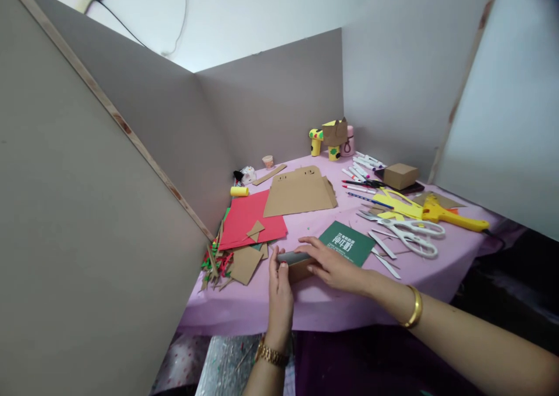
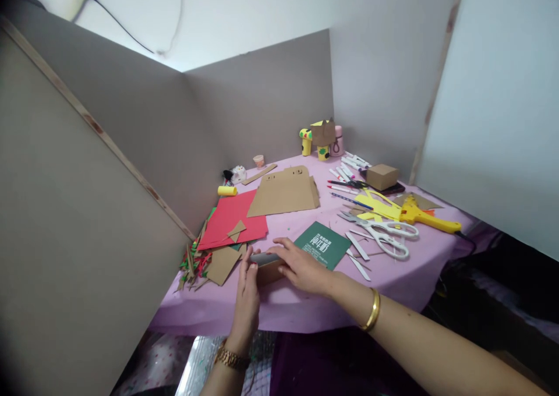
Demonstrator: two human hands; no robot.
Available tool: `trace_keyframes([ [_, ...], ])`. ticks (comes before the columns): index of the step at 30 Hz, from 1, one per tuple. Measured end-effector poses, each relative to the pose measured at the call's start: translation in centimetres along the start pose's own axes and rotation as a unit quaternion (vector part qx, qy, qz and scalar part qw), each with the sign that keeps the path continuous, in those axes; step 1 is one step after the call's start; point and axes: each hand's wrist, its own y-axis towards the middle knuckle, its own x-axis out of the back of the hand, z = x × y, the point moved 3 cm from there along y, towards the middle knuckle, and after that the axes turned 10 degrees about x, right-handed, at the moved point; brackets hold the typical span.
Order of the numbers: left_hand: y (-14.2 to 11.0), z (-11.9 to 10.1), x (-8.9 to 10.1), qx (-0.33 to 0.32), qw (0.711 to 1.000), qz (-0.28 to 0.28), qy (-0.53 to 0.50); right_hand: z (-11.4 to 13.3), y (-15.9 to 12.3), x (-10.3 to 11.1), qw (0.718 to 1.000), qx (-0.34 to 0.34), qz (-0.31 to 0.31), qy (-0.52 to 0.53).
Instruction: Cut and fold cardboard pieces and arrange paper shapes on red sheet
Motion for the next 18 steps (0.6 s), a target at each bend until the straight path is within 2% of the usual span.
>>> trace_keyframes([
  [3, -0.1, 0.0, 0.0, 0.009, 1.0, 0.007, 0.002, 0.1, -0.1, 0.0, 1.0, -0.006, 0.004, 0.003],
  [6, 0.1, 0.2, 0.0, 0.005, 1.0, 0.011, 0.001, -0.1, -0.2, -0.4, 0.998, -0.011, -0.021, 0.059],
  [10, 0.4, 0.4, -0.1, 0.002, 1.0, 0.008, -0.019, -0.8, -0.1, -1.8, 0.981, -0.021, -0.118, 0.154],
  [13, 0.4, 0.2, -0.3, 0.015, 0.999, 0.001, -0.032, -1.1, 0.1, -2.9, 0.968, -0.018, -0.183, 0.169],
  [16, 0.3, -0.2, -0.4, 0.021, 0.999, -0.021, -0.034, -1.2, 0.5, -3.2, 0.972, -0.03, -0.182, 0.145],
  [18, 0.3, -0.3, -0.3, 0.017, 0.998, -0.053, -0.03, -1.2, 0.7, -2.5, 0.978, -0.045, -0.167, 0.117],
])
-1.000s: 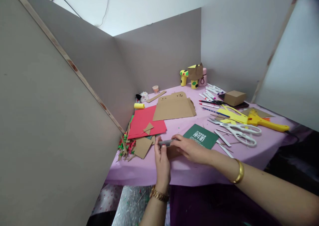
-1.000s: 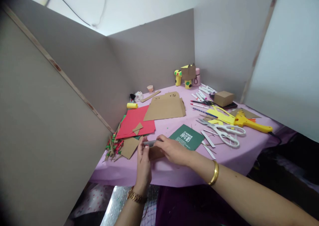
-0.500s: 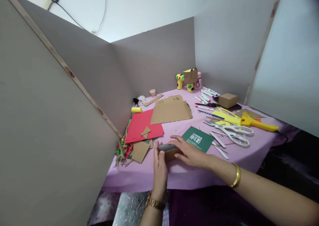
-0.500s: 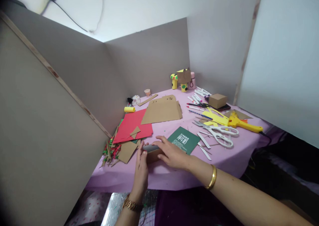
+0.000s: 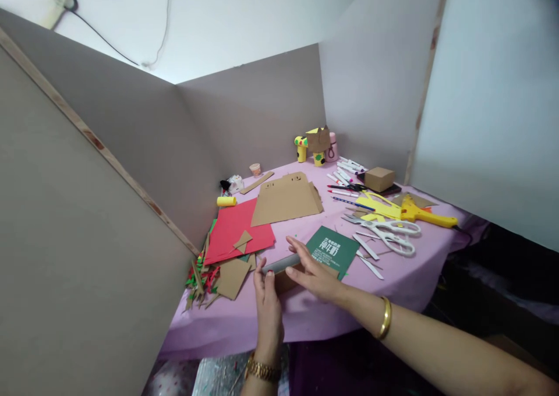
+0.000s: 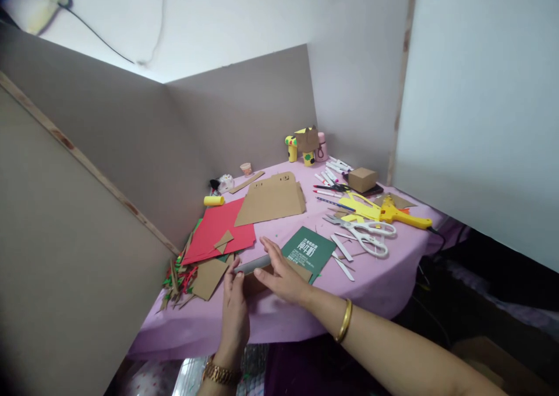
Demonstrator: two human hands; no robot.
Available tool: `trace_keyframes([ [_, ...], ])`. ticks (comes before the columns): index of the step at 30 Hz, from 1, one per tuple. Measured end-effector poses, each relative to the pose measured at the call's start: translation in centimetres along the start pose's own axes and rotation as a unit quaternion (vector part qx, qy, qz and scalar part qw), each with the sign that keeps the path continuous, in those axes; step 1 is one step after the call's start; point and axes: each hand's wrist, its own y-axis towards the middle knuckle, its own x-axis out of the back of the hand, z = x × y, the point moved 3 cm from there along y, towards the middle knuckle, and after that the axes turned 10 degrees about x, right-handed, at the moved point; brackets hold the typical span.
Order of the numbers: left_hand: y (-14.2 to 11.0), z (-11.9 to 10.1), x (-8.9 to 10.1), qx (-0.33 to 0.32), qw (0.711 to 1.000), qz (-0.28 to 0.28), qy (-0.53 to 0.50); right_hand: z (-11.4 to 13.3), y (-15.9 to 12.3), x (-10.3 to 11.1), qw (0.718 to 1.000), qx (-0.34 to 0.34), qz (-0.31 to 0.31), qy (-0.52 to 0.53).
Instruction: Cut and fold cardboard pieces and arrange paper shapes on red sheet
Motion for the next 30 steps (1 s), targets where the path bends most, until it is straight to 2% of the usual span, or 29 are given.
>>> trace_keyframes([
  [4, 0.4, 0.2, 0.1, -0.01, 0.999, -0.035, -0.011, 0.2, 0.3, 3.7, 0.996, -0.034, -0.01, -0.082],
  [7, 0.8, 0.4, 0.0, -0.014, 0.999, -0.044, -0.022, 0.1, -0.6, 6.2, 0.982, -0.076, 0.006, -0.173],
  [10, 1.2, 0.6, -0.2, -0.015, 0.998, -0.046, -0.038, 0.1, -1.9, 6.7, 0.967, -0.101, 0.046, -0.23],
  [13, 1.5, 0.5, -0.2, -0.017, 0.997, -0.046, -0.052, -0.2, -2.4, 6.5, 0.96, -0.114, 0.068, -0.245],
  [15, 1.7, 0.5, 0.0, -0.014, 0.997, -0.047, -0.057, -0.7, -1.9, 7.5, 0.958, -0.121, 0.057, -0.252],
  [17, 1.8, 0.5, 0.1, -0.01, 0.997, -0.048, -0.06, -1.5, -1.1, 9.5, 0.953, -0.13, 0.023, -0.274],
  [20, 1.7, 0.5, -0.1, -0.012, 0.997, -0.049, -0.062, -2.8, -0.3, 13.4, 0.927, -0.15, -0.034, -0.342],
  [22, 1.5, 0.5, -0.4, -0.017, 0.997, -0.049, -0.061, -3.3, -0.3, 15.1, 0.905, -0.155, -0.05, -0.392],
  [24, 1.1, 0.5, -0.7, -0.019, 0.997, -0.051, -0.055, -3.4, -0.6, 15.2, 0.893, -0.149, -0.031, -0.424],
  [27, 0.7, 0.5, -0.8, -0.022, 0.997, -0.059, -0.042, -3.3, -1.5, 13.6, 0.886, -0.143, 0.029, -0.44],
  [30, 0.5, 0.5, -0.7, -0.027, 0.997, -0.063, -0.033, -3.3, -1.9, 12.1, 0.881, -0.153, 0.06, -0.445],
])
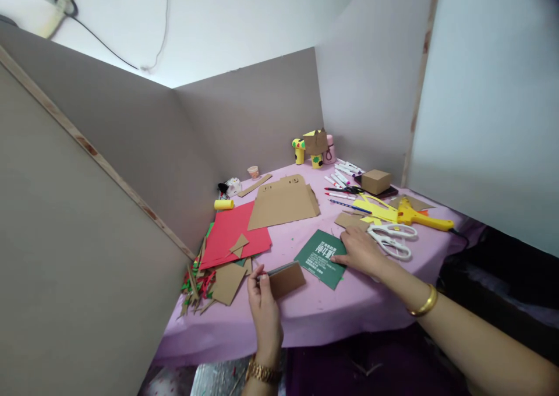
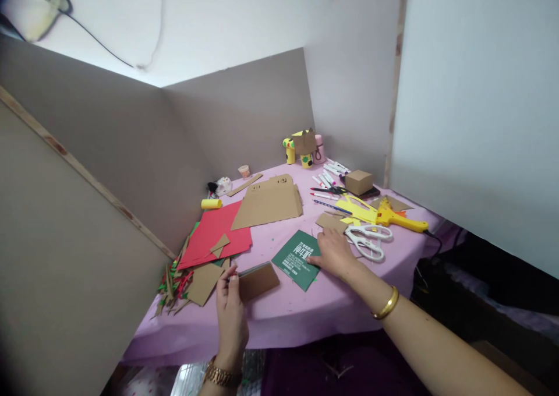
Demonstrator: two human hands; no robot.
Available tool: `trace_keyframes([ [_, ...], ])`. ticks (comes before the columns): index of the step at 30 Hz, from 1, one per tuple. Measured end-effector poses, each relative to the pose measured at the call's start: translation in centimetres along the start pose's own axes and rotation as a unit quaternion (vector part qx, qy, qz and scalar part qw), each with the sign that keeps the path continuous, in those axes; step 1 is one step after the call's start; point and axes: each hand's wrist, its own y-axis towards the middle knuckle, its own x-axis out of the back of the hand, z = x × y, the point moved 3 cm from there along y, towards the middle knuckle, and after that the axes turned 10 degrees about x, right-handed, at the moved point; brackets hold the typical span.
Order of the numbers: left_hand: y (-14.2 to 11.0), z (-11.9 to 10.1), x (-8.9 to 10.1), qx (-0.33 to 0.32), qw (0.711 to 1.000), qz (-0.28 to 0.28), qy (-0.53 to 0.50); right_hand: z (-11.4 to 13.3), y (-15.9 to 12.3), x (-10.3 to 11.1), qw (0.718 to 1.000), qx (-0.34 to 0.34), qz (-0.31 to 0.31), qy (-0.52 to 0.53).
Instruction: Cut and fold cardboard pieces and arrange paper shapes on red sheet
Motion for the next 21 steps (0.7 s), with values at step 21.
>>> trace_keyframes([
  [21, -0.5, 0.2, -0.6, 0.01, 1.0, -0.002, -0.009, 5.2, -1.0, 3.4, 0.943, 0.036, -0.061, 0.324],
])
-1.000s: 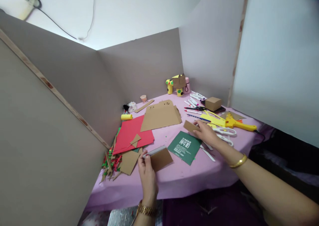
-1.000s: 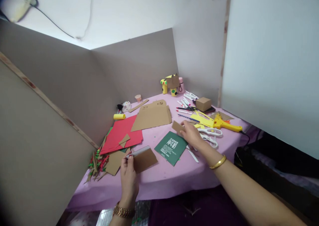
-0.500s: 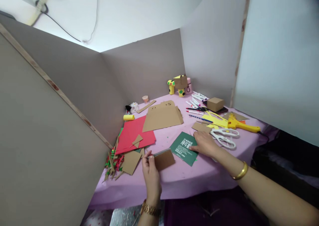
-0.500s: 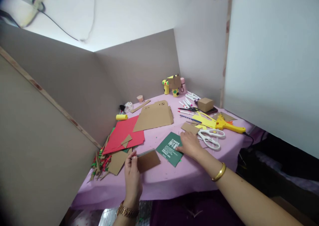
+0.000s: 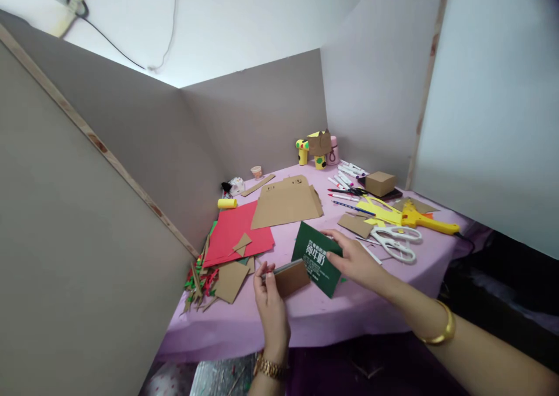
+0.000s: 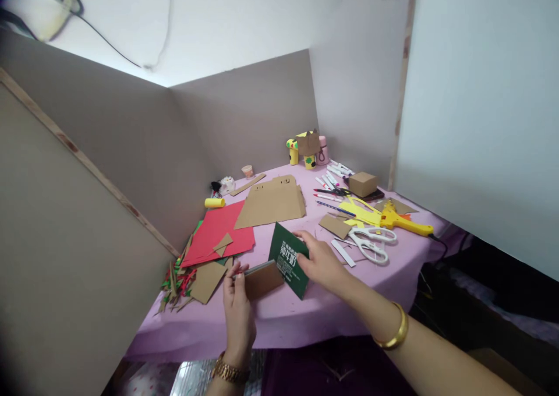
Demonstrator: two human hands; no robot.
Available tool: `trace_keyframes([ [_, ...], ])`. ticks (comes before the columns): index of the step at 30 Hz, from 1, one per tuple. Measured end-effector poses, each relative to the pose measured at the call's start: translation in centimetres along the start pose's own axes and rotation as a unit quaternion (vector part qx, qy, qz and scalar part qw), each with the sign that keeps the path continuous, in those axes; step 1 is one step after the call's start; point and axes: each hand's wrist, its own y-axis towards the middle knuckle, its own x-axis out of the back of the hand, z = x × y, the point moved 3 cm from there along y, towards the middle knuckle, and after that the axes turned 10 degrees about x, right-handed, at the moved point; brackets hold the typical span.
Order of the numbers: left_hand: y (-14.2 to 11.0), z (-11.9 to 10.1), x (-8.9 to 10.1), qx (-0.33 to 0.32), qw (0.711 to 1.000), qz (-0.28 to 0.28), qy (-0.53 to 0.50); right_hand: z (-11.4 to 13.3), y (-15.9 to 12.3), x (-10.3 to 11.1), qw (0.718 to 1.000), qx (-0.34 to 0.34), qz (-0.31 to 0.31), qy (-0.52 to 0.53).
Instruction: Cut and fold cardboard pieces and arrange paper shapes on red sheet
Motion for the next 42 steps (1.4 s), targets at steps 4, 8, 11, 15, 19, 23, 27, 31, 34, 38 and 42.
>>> trace_keyframes([
  [4, -0.7, -0.1, -0.1, 0.0, 1.0, 0.02, -0.006, 1.1, -1.0, -1.7, 0.981, -0.008, -0.057, 0.187],
  [8, -1.3, 0.3, -0.2, -0.001, 0.999, 0.037, -0.004, 0.5, -1.6, -4.0, 0.953, -0.018, -0.055, 0.299],
  [11, -1.6, 0.8, -0.3, -0.004, 0.998, 0.055, -0.008, -0.1, -2.0, -5.4, 0.964, 0.018, -0.049, 0.261],
  [15, -1.9, 1.1, -0.5, -0.005, 0.998, 0.064, -0.003, -0.7, -2.3, -6.8, 0.968, 0.039, -0.036, 0.245],
  [19, -2.2, 1.2, -0.8, 0.001, 0.998, 0.065, -0.006, -0.8, -2.2, -7.6, 0.961, 0.015, -0.042, 0.273],
  [23, -2.4, 1.0, -0.8, 0.009, 0.998, 0.062, 0.004, -0.7, -2.2, -7.9, 0.941, -0.015, -0.045, 0.336],
  [27, -2.3, 0.9, -0.7, 0.018, 0.998, 0.057, 0.011, -0.7, -2.1, -8.0, 0.926, -0.041, -0.052, 0.373],
  [31, -2.1, 0.9, -0.7, 0.015, 0.999, 0.043, 0.012, -1.3, -2.1, -7.9, 0.912, -0.09, -0.073, 0.393],
  [34, -2.2, 0.7, -0.6, 0.016, 0.999, 0.039, 0.025, -2.3, -2.3, -7.6, 0.902, -0.131, -0.096, 0.399],
  [38, -2.5, 0.3, -0.7, 0.021, 0.999, 0.027, 0.038, -3.2, -2.5, -6.9, 0.892, -0.149, -0.118, 0.411],
  [42, -2.6, 0.2, -1.0, 0.033, 0.999, 0.015, 0.03, -2.8, -2.9, -6.7, 0.893, -0.146, -0.131, 0.405],
])
